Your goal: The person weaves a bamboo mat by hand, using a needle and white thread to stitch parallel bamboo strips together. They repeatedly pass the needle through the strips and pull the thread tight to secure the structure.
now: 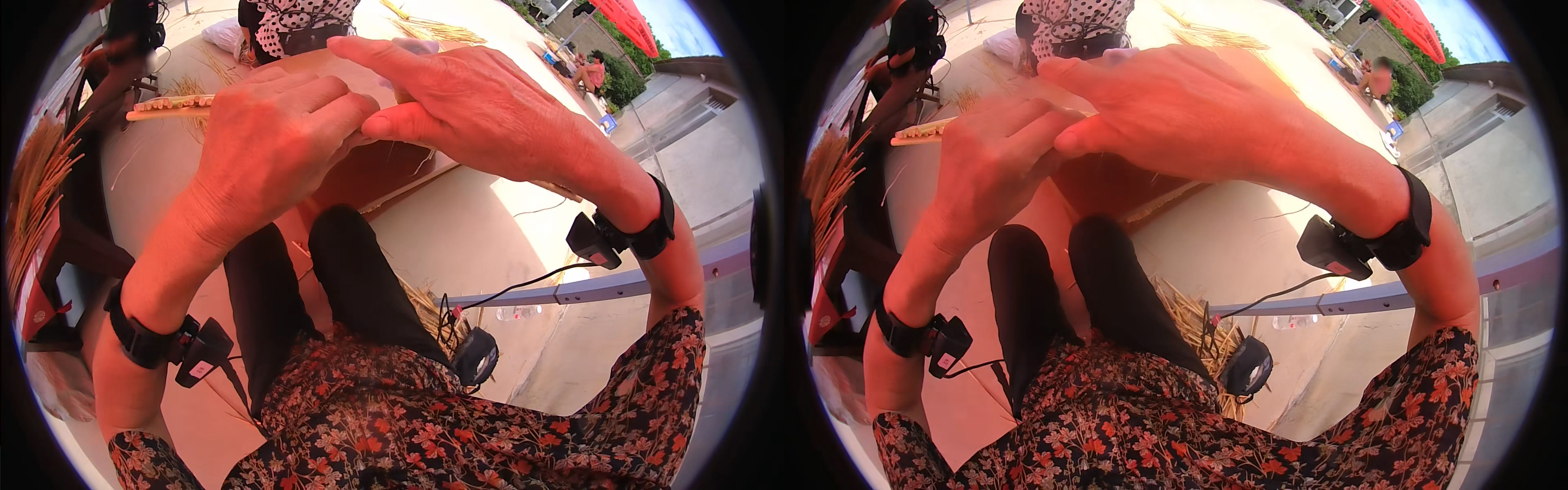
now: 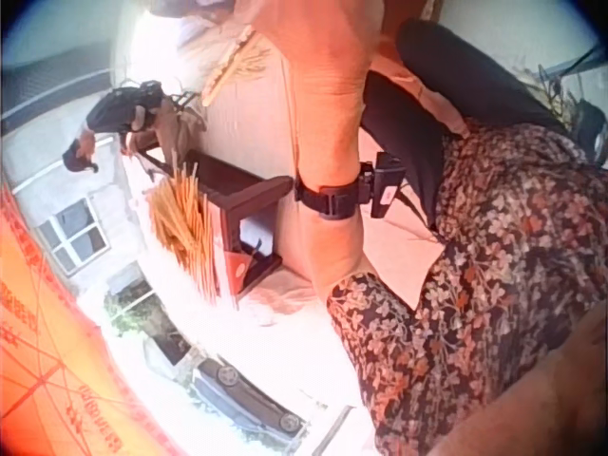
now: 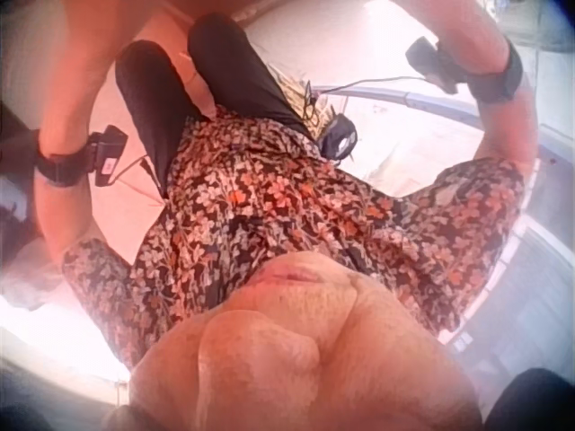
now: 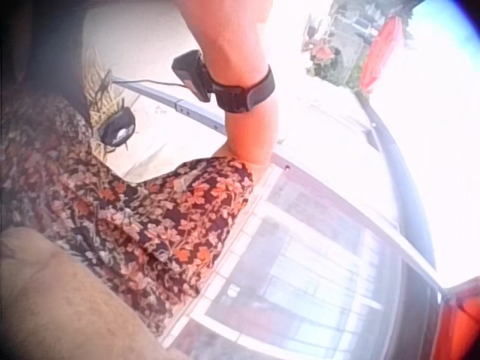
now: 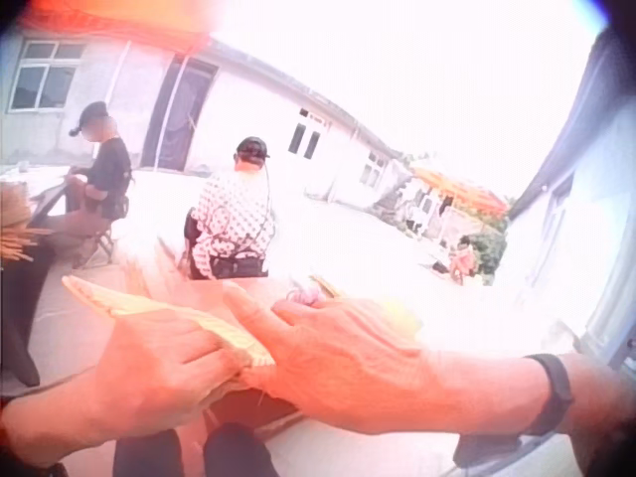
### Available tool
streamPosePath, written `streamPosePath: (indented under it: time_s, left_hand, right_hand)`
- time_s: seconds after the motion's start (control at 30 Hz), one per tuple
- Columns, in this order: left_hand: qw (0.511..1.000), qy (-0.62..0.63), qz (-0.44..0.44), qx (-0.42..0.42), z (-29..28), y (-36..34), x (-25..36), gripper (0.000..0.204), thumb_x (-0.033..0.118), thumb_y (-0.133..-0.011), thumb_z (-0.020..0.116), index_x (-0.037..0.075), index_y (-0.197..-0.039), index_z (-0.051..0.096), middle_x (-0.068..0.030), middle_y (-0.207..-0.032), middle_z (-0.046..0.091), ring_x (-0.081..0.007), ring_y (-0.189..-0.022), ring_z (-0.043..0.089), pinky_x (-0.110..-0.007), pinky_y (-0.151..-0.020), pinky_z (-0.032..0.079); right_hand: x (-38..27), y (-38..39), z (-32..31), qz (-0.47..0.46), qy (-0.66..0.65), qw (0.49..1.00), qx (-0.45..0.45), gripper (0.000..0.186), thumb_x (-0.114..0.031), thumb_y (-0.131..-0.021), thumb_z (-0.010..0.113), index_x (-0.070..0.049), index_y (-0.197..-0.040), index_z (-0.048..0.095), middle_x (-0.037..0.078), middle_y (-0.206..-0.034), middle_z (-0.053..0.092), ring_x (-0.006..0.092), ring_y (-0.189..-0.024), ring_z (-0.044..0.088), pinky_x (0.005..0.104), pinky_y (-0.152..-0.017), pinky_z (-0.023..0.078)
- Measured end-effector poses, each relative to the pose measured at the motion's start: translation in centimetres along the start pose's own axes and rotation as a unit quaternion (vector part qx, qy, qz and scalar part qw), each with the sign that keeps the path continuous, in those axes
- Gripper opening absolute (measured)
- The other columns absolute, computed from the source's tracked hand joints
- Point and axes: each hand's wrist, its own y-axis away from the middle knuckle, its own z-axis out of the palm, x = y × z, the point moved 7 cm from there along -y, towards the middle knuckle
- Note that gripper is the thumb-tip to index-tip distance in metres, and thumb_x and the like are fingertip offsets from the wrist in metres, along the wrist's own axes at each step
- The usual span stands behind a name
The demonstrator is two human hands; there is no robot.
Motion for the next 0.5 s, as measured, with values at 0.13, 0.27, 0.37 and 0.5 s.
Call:
streamPosePath:
  time_s: [0.13,0.27,0.37,0.5]
  left_hand:
    - [0.998,-0.012,-0.031,-0.044,0.6,2.9,1.4,0.023,0.015,-0.077,0.070,0.008,-0.099,0.071,-0.0039,-0.087,0.070,-0.0227,-0.081,0.070,-0.036,-0.070,0.054]
    - [0.999,-0.007,-0.028,-0.044,1.7,4.7,4.0,0.031,0.012,-0.076,0.068,0.005,-0.106,0.071,-0.0061,-0.096,0.073,-0.0233,-0.085,0.071,-0.036,-0.076,0.054]
    - [0.996,0.011,-0.052,-0.075,2.3,5.5,5.7,0.035,0.008,-0.072,0.078,0.005,-0.106,0.074,-0.0093,-0.098,0.074,-0.0252,-0.089,0.072,-0.036,-0.078,0.055]
    - [0.989,-0.002,-0.075,-0.131,1.7,6.9,7.1,0.035,0.012,-0.079,0.067,0.002,-0.112,0.073,-0.0114,-0.105,0.073,-0.0263,-0.098,0.073,-0.037,-0.083,0.055]
  right_hand:
    - [-4.4,4.9,-1.0,-0.065,0.040,0.962,0.264,0.054,-0.010,-0.080,0.078,-0.011,-0.131,0.060,0.011,-0.103,0.067,0.0323,-0.093,0.064,0.0410,-0.080,0.051]
    - [-5.6,12.2,9.6,0.159,-0.441,0.880,0.075,0.016,-0.004,-0.087,0.078,-0.002,-0.101,0.070,0.009,-0.096,0.070,0.0164,-0.085,0.065,0.0291,-0.075,0.049]
    - [-4.6,14.8,19.8,0.319,-0.765,0.542,0.143,0.022,-0.009,-0.095,0.073,-0.002,-0.115,0.069,0.008,-0.112,0.072,0.0167,-0.105,0.067,0.0297,-0.093,0.051]
    - [-5.0,12.3,20.2,0.239,-0.859,0.390,0.229,0.030,-0.004,-0.093,0.072,-0.003,-0.123,0.067,0.009,-0.123,0.071,0.0180,-0.113,0.066,0.0347,-0.098,0.053]
